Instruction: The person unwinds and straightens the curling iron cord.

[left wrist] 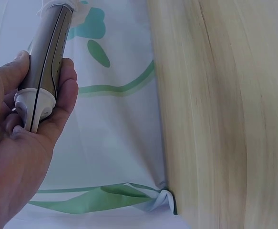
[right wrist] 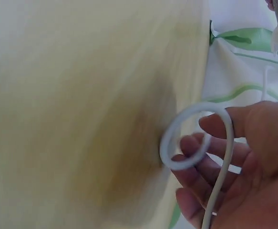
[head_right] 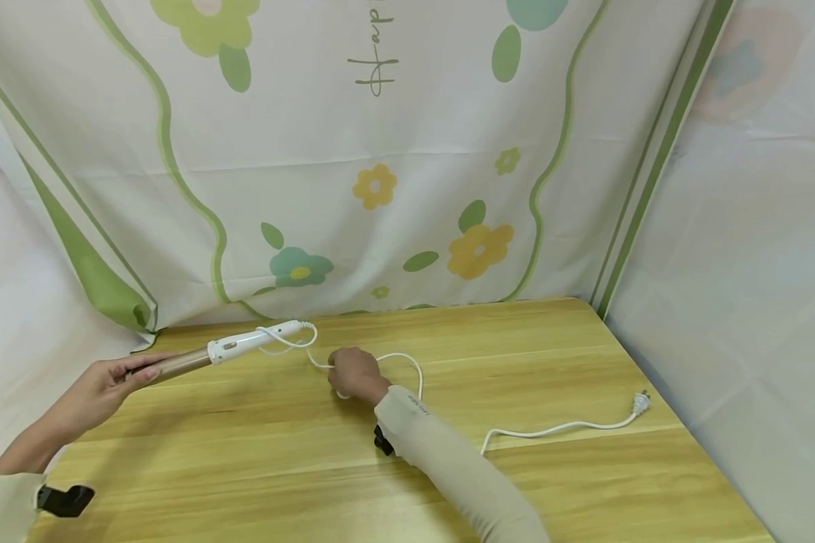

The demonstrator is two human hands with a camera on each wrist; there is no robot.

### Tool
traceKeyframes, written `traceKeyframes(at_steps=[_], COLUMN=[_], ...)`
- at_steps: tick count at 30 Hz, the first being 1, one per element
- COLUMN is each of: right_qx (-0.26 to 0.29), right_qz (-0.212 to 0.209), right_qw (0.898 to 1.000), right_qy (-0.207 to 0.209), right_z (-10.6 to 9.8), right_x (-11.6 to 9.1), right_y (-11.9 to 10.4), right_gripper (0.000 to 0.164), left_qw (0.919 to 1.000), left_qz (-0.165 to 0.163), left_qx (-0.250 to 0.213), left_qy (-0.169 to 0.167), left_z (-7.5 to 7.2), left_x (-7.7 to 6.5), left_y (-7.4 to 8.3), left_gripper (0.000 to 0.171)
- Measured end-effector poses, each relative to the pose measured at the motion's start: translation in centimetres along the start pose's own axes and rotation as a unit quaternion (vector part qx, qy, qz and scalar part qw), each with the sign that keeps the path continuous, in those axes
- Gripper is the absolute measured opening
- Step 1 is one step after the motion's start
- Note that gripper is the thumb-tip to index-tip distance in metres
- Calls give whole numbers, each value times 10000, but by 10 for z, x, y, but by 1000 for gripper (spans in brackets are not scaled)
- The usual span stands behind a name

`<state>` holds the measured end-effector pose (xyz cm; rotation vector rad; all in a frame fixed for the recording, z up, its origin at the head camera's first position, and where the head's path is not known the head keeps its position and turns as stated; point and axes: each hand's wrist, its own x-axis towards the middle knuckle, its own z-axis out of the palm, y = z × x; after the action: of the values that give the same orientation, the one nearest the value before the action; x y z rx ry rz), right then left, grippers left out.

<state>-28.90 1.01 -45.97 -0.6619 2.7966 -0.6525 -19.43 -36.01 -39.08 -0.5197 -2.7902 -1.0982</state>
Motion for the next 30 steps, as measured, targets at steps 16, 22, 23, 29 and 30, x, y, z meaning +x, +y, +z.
traceKeyframes(at_steps=[16, 22, 23, 29, 30], right_qx=[2775, 3572, 3666, 3917, 3873], right_qz=[-215, -388, -452, -678, -688], right_qw=[9336, 8928, 8878, 8766, 8791], right_qy=[2256, 2718, 2745, 2712, 2692], right_z=[-30, -44, -46, -52, -53], right_x=[14, 13, 12, 9, 9], right_y=[17, 19, 19, 28, 29], right_gripper=[22, 24, 25, 26, 25], left_qw=[9984, 9975, 9976, 9983, 9980], left_qz=[-14, -59, -67, -333, -424], left_qx=[-256, -195, -166, 162, 207], left_qy=[-507, -680, -675, -452, -416], left_z=[-4, -4, -4, 0, 1], left_x=[-4, -5, -5, -6, -7], left_y=[-2, -4, -4, -5, -5], left_gripper=[33, 33, 33, 35, 35])
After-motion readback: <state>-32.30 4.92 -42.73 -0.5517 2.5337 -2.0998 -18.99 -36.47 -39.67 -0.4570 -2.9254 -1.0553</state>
